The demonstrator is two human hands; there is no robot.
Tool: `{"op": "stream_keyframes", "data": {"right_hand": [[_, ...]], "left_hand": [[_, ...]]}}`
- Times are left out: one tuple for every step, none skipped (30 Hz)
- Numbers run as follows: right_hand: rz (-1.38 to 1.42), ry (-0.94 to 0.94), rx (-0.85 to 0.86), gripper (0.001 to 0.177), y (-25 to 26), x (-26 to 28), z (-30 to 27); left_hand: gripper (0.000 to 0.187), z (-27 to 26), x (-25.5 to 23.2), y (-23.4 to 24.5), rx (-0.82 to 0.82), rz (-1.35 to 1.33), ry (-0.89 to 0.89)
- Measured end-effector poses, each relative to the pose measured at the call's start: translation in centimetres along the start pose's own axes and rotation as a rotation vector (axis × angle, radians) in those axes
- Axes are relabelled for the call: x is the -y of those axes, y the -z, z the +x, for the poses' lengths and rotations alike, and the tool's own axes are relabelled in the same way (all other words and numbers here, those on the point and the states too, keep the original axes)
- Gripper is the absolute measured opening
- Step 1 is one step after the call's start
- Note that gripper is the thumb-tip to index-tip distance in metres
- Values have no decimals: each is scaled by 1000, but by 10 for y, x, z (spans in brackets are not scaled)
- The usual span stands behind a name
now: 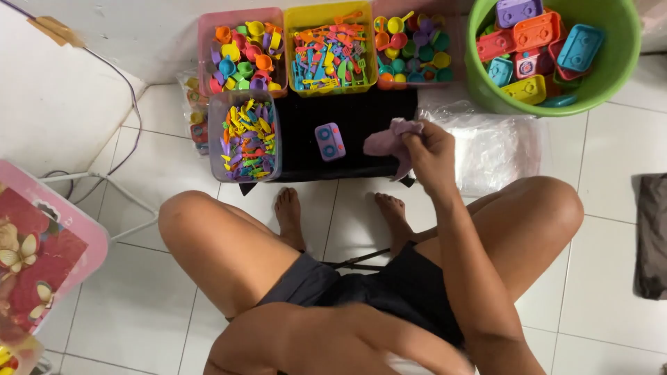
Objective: Cleaning small plastic toy parts individually using a cloth and sorting them into bins.
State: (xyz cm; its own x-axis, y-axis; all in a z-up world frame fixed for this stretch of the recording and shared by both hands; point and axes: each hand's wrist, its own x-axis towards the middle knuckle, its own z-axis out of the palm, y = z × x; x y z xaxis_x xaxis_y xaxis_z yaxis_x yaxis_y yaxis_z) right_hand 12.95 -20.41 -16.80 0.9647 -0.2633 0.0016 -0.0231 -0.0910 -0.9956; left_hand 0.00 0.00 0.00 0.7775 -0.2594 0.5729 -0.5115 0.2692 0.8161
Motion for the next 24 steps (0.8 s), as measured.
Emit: {"op": "stream_keyframes", "data": {"right_hand": [[-1,9,-1,15,-2,6,-5],[30,-4,38,15,-4,11,-9],[66,-24,66,14,-6,15,-17],[70,-21,55,14,-4,16,-22],[132,0,176,15,-2,18,-25],[194,22,298,16,0,19,-29],[193,19,292,16,-3,23,-32],[233,24,324,15,-6,27,-36],[273,40,359,14,-10,32,-34],[272,49,357,14,-11,36,-30],[199,55,341,14,-11,39,-29],[127,61,325,15,-10,42,-28],[124,64,322,15,-7,33,-23],[30,71,298,15,-5,24,-19],[-63,75,271,15,-2,14,-16],[-64,75,266,15,-1,8,-13],[-120,70,225,22,0,1,-11],[-176,65,183,37,1,-6,-10],[-176,61,182,37,9,-10,-5],[-371,47,126,51,17,-14,-1],[-563,36,67,68,24,-17,5],[-560,36,64,68,33,-42,12],[-694,-122,128,69,44,-66,18],[-823,-284,192,72,54,-91,23]], "left_hand": [[27,0,15,11,-31,2,-15],[27,0,28,18,-61,4,-29],[27,-1,39,21,-81,3,-36],[27,10,69,34,-70,-1,-38],[40,22,99,45,-118,42,28],[64,34,129,57,-168,85,93],[64,20,157,58,-163,81,96],[77,6,184,58,-261,-448,449],[92,-4,213,60,-346,-979,786],[92,-11,210,55,-339,-979,780],[88,-21,206,49,-439,-974,912],[85,-30,203,42,-539,-964,1043],[85,-19,194,31,-534,-967,1042],[88,-8,186,19,-677,-888,1103],[92,2,176,7,-819,-802,1165],[92,-19,200,15,-814,-803,1167],[73,-41,224,22,-736,-875,1144],[55,-63,248,29,-658,-946,1120],[55,-48,230,25,-658,-946,1124],[44,-34,211,21,-719,-875,1161],[33,-18,193,18,-776,-800,1193],[33,-12,192,21,-773,-797,1193],[38,-7,191,23,-722,-783,1131],[44,-1,190,25,-671,-769,1069]]}}
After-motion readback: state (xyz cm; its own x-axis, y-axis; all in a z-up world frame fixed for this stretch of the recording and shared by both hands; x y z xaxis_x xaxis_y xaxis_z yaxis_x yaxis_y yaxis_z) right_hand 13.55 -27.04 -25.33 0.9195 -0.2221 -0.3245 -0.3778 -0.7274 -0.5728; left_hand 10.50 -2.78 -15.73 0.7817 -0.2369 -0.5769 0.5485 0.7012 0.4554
